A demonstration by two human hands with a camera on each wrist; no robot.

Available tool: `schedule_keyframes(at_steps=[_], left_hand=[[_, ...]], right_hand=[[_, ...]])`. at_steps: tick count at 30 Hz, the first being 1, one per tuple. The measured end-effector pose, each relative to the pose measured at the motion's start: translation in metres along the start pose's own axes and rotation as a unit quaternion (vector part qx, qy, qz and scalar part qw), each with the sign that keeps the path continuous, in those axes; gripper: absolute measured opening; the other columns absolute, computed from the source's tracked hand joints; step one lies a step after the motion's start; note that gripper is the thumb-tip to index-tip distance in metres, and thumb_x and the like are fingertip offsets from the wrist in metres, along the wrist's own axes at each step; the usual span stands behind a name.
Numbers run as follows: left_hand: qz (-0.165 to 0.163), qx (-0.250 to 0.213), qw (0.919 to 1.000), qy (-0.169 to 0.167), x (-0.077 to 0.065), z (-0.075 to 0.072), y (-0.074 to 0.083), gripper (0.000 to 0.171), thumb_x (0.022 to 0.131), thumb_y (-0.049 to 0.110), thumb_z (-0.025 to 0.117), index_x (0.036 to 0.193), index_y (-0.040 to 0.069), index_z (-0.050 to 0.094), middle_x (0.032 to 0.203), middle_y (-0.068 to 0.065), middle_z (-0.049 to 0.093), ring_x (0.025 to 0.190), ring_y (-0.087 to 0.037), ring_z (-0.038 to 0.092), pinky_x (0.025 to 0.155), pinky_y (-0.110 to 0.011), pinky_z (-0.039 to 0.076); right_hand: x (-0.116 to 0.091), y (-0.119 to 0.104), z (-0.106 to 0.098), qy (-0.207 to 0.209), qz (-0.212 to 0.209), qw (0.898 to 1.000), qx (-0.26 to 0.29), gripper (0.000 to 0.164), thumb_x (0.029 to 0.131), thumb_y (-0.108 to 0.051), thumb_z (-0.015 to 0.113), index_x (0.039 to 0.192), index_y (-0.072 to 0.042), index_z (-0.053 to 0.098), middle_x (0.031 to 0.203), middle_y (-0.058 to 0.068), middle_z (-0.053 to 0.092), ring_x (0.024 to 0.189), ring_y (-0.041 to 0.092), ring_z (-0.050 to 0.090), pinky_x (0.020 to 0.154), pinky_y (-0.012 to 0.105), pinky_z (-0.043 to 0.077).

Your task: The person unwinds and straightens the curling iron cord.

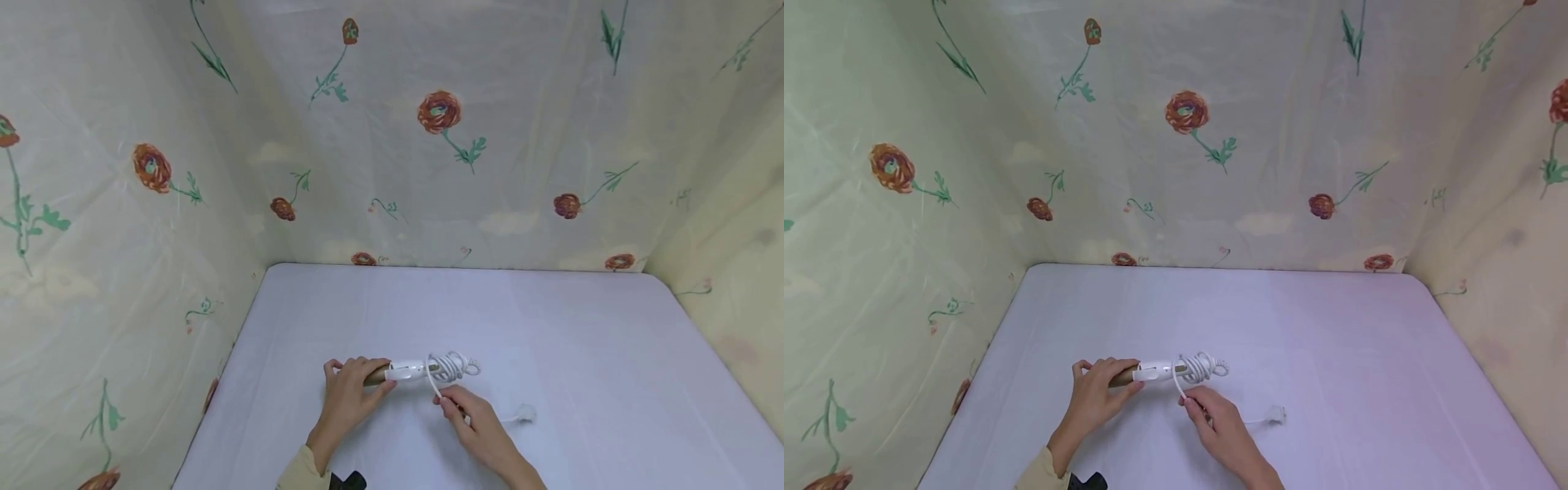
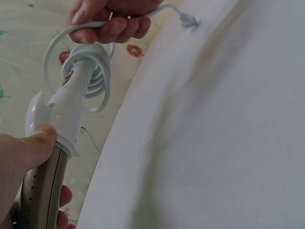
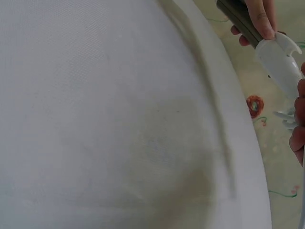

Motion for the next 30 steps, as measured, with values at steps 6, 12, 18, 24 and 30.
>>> schedule_keyframes(at_steps=[6, 12, 18, 24, 30], left_hand=[[0.003, 0.002, 1.0, 0.002, 0.001, -0.002, -0.003, 0.037, 0.08, 0.049, 0.069, 0.112, 0.03, 0.068, 0.093, 0.007, 0.07, 0.084, -0.013, 0.061, 0.09, -0.054, 0.026], [0.011, 0.0, 0.9999, -0.002, 0.001, -0.004, -0.004, 0.036, 0.081, 0.048, 0.069, 0.111, 0.029, 0.068, 0.092, 0.007, 0.07, 0.082, -0.013, 0.06, 0.089, -0.054, 0.026], [0.027, 0.009, 0.9994, -0.02, 0.0, -0.005, -0.004, 0.038, 0.081, 0.049, 0.068, 0.113, 0.028, 0.068, 0.091, 0.006, 0.07, 0.08, -0.013, 0.059, 0.089, -0.056, 0.027], [0.035, 0.015, 0.9978, -0.055, -0.002, -0.001, -0.005, 0.039, 0.082, 0.051, 0.066, 0.115, 0.031, 0.067, 0.094, 0.007, 0.069, 0.083, -0.012, 0.059, 0.089, -0.051, 0.029], [0.057, 0.019, 0.9936, -0.096, -0.005, 0.004, -0.003, 0.041, 0.085, 0.058, 0.057, 0.118, 0.034, 0.064, 0.099, 0.01, 0.069, 0.089, -0.01, 0.059, 0.087, -0.042, 0.032]], right_hand=[[0.01, -0.018, -0.012, 0.004, -0.071, 0.997, -0.037, 0.015, 0.091, -0.007, 0.061, 0.093, -0.022, 0.062, 0.075, -0.014, 0.052, 0.066, -0.004, 0.042, 0.055, 0.016, 0.039], [0.021, -0.02, -0.023, 0.011, -0.093, 0.995, -0.042, 0.017, 0.09, -0.003, 0.061, 0.092, -0.021, 0.062, 0.075, -0.011, 0.052, 0.067, -0.003, 0.043, 0.059, 0.013, 0.038], [0.029, -0.021, -0.033, 0.01, -0.102, 0.993, -0.049, 0.013, 0.089, -0.002, 0.062, 0.093, -0.014, 0.066, 0.076, -0.011, 0.052, 0.068, -0.002, 0.044, 0.06, 0.01, 0.038], [0.037, -0.02, -0.043, 0.007, -0.092, 0.993, -0.068, 0.013, 0.089, -0.003, 0.061, 0.096, -0.013, 0.067, 0.079, -0.008, 0.057, 0.069, -0.003, 0.044, 0.059, 0.011, 0.038], [0.046, -0.018, -0.053, 0.026, -0.086, 0.994, -0.059, 0.018, 0.088, 0.001, 0.061, 0.095, -0.014, 0.067, 0.08, -0.007, 0.061, 0.066, -0.003, 0.045, 0.057, 0.012, 0.039]])
Point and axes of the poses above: each hand's wrist, its own x-axis towards the middle knuckle, its own z-axis out of the palm, y = z × x, the point moved 6 cm from there along x, towards the middle knuckle
